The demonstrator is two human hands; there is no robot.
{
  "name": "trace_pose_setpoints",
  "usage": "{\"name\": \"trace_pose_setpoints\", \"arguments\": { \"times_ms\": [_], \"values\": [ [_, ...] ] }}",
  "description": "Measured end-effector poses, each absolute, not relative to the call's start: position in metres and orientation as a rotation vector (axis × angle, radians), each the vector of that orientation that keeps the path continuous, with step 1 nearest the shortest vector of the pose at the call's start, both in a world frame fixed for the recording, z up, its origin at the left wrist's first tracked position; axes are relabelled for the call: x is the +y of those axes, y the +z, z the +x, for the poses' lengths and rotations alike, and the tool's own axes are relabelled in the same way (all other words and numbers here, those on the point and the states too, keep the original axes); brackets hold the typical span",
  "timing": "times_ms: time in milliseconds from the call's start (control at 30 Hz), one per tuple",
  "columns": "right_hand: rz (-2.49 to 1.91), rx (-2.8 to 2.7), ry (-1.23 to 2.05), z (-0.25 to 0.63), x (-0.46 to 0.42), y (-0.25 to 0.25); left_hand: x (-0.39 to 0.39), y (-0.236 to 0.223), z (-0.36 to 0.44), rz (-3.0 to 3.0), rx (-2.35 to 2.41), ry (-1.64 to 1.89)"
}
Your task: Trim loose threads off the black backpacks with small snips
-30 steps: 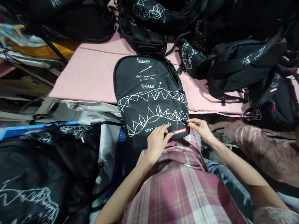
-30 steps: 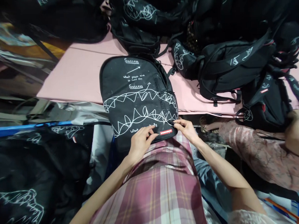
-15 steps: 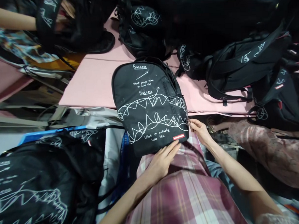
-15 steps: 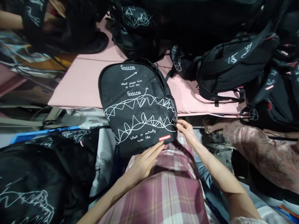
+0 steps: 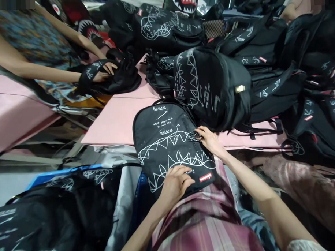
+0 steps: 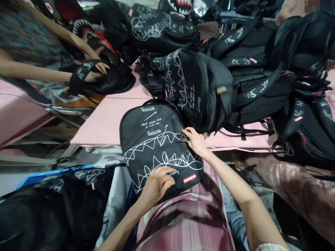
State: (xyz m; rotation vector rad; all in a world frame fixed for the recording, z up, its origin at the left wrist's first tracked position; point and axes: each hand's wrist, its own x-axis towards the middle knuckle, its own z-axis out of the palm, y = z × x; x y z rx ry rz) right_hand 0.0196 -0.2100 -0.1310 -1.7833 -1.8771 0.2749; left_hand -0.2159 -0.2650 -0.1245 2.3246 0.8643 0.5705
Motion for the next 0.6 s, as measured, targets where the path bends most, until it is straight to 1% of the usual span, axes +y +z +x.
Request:
{"name": "trace_pose_setpoints", "arguments": {
  "times_ms": [67, 233, 300, 467, 600],
  "values": [
    [-1.842, -1.985, 0.275, 0.021, -0.195, -0.131, -0.252, -0.123, -0.210, 2.304, 0.870, 0.541],
    [-1.831, -2.096, 0.299, 0.031, -0.181, -0.134, -0.215, -0.129, -0.194, 2.213, 0.943, 0.762],
    [-1.794, -2.084, 0.298, 0.031, -0.179, -0.135, -0.197, -0.134, -0.182, 2.170, 1.024, 0.786],
    [-1.698, -1.941, 0.352, 0.020, -0.184, -0.134, -0.171, -0.144, -0.157, 2.028, 1.341, 0.649],
    [-1.496, -2.141, 0.401, 0.014, -0.235, -0.135, -0.172, -0.147, -0.162, 2.032, 1.387, 0.533]
  ]
}}
